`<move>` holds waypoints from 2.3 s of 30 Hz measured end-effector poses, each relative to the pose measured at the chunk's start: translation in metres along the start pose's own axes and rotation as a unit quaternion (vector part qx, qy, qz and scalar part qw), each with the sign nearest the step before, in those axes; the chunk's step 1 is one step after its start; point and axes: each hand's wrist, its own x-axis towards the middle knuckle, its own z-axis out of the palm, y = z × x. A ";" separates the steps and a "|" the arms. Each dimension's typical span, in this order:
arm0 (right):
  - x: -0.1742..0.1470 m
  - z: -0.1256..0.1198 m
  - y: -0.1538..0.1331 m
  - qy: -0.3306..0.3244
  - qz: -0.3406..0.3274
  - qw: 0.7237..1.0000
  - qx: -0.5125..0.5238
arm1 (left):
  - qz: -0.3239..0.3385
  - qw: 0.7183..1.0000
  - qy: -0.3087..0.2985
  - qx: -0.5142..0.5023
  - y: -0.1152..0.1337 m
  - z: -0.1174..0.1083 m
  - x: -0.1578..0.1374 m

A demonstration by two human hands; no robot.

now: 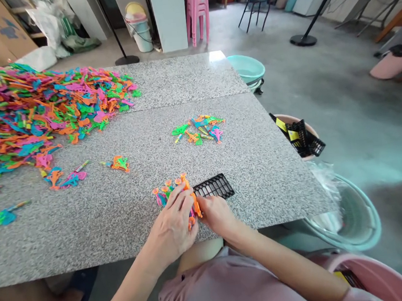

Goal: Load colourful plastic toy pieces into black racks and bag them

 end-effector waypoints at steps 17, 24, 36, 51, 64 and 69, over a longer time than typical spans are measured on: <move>0.104 -0.067 0.080 0.108 0.090 0.974 -0.175 | 0.057 0.992 0.022 0.109 -0.008 0.004 -0.001; 0.135 -0.098 0.112 0.098 -0.073 0.948 -0.293 | 0.071 0.991 0.015 0.115 -0.009 -0.002 -0.001; 0.113 -0.088 0.142 0.149 -0.122 0.981 -0.033 | 0.042 0.994 -0.010 0.100 -0.001 -0.006 -0.001; 0.088 -0.018 0.033 0.013 -0.208 0.975 0.082 | 0.040 0.994 0.013 0.105 -0.001 -0.004 -0.001; 0.100 -0.026 0.012 -0.054 -0.174 0.983 0.012 | 0.056 0.991 0.045 0.113 -0.002 0.001 0.005; 0.117 -0.050 0.056 0.050 -0.093 0.990 0.094 | 0.062 0.989 0.025 0.131 -0.005 -0.002 0.001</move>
